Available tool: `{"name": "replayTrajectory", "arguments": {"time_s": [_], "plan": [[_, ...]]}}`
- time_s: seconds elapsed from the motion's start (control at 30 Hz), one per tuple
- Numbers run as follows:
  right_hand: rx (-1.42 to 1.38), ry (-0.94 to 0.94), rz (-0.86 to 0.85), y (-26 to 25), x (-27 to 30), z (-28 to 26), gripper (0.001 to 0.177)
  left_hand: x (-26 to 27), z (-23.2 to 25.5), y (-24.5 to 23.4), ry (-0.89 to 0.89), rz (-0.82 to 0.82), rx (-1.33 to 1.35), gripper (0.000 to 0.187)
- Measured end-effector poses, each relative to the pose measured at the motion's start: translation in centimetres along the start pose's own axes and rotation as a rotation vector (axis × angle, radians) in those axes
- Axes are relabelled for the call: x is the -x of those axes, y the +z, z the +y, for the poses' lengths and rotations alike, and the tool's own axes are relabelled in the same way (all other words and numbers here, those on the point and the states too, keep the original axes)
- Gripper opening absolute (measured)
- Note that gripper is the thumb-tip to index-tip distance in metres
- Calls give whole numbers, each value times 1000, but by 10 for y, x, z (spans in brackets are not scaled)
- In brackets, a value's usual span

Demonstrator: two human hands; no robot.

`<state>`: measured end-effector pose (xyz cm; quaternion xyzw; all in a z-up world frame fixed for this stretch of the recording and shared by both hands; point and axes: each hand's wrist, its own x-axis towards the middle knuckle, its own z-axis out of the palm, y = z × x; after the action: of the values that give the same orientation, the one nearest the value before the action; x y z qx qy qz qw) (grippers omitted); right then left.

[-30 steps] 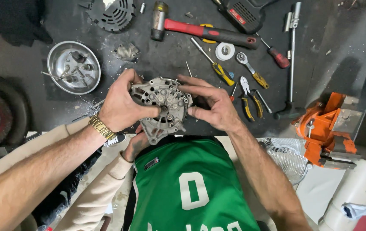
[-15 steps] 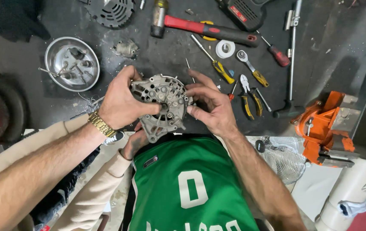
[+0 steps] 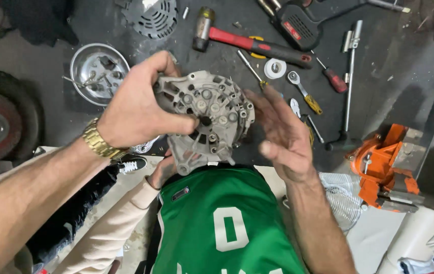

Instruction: The person disassembles a mechanical component on a workbench, using a hammer to tap parts and a screwdriver to pry sections apart. They remove a cover to reveal the internal rotor and stator, then manipulate the internal components by hand.

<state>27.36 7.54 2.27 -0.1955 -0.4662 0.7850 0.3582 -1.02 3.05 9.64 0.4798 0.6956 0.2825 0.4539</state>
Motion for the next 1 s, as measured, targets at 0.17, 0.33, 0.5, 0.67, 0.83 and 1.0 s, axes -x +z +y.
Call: {"name": "replayTrajectory", "arguments": {"time_s": [0.17, 0.33, 0.5, 0.67, 0.83, 1.0], "plan": [[71, 89, 107, -17, 2, -9, 87, -14, 6, -44, -42, 38, 73, 50], [80, 288, 269, -22, 16, 8, 58, -36, -26, -81, -83, 26, 422, 28], [241, 396, 344, -24, 31, 17, 44, -49, -65, -83, -125, 159, 639, 27], [339, 540, 343, -29, 43, 29, 39, -37, -85, -72, -142, 235, 697, 30], [365, 610, 301, -25, 46, 32, 38, -11, -100, -50, -120, 177, 989, 29], [443, 469, 252, -11, 32, 33, 37, 10, -69, -2, -293, 583, 1441, 19]]}}
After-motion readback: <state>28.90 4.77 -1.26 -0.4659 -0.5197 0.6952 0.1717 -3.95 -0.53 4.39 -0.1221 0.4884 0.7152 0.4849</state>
